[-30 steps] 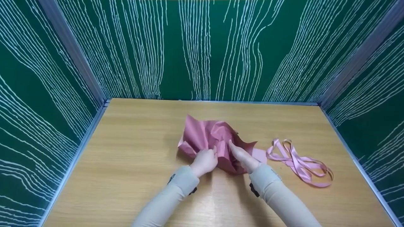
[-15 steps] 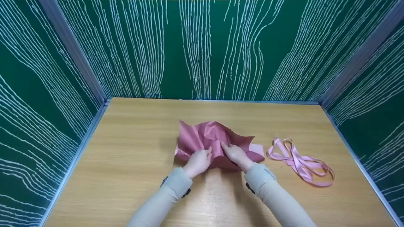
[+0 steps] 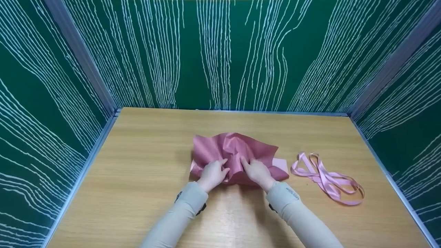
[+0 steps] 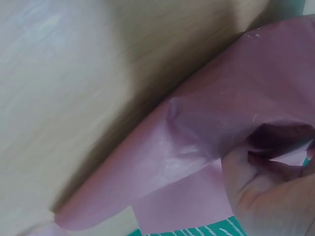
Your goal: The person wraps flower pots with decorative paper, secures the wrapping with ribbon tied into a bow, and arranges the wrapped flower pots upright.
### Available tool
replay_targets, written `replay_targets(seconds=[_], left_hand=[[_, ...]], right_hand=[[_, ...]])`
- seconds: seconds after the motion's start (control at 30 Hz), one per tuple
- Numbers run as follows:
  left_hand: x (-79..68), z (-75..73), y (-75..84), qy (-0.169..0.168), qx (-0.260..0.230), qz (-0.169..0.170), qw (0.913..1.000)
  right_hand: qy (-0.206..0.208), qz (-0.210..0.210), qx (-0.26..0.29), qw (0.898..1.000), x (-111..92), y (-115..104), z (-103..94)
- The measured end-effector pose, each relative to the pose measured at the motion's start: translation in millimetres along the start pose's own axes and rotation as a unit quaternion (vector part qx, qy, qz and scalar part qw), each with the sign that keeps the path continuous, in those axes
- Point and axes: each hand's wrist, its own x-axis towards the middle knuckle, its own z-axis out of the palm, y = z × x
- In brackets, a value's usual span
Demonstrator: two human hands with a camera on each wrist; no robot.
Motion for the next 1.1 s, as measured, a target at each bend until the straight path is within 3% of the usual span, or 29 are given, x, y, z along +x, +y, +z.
replay_targets(seconds=[0.1, 0.2, 0.3, 0.47, 0.73, 1.1], left_hand=[[0.3, -0.9, -0.1, -0.001, 0.004, -0.008, 1.0000], [0.0, -2.1, 0.5, -0.003, 0.015, -0.015, 0.9998], [-0.6, -2.6, 0.9, -0.005, 0.021, -0.017, 0.9996], [-1.6, -2.0, -0.4, -0.008, 0.030, -0.008, 0.9995], [-3.1, -2.2, -1.8, 0.004, 0.035, -0.004, 0.9994], [-3.3, -3.1, -5.5, -0.009, 0.032, 0.004, 0.9994]], right_hand=[[0.072, -0.030, -0.024, 0.997, -3, -3, 4.3], [0.151, -0.087, -0.045, 0.984, -4, -7, 10.3], [0.181, -0.149, -0.046, 0.971, -5, -10, 16.5], [0.155, -0.179, -0.016, 0.971, -2, -13, 23.8], [0.103, -0.121, 0.020, 0.987, 6, -21, 28.8], [0.103, -0.117, 0.002, 0.988, 12, -29, 29.1]])
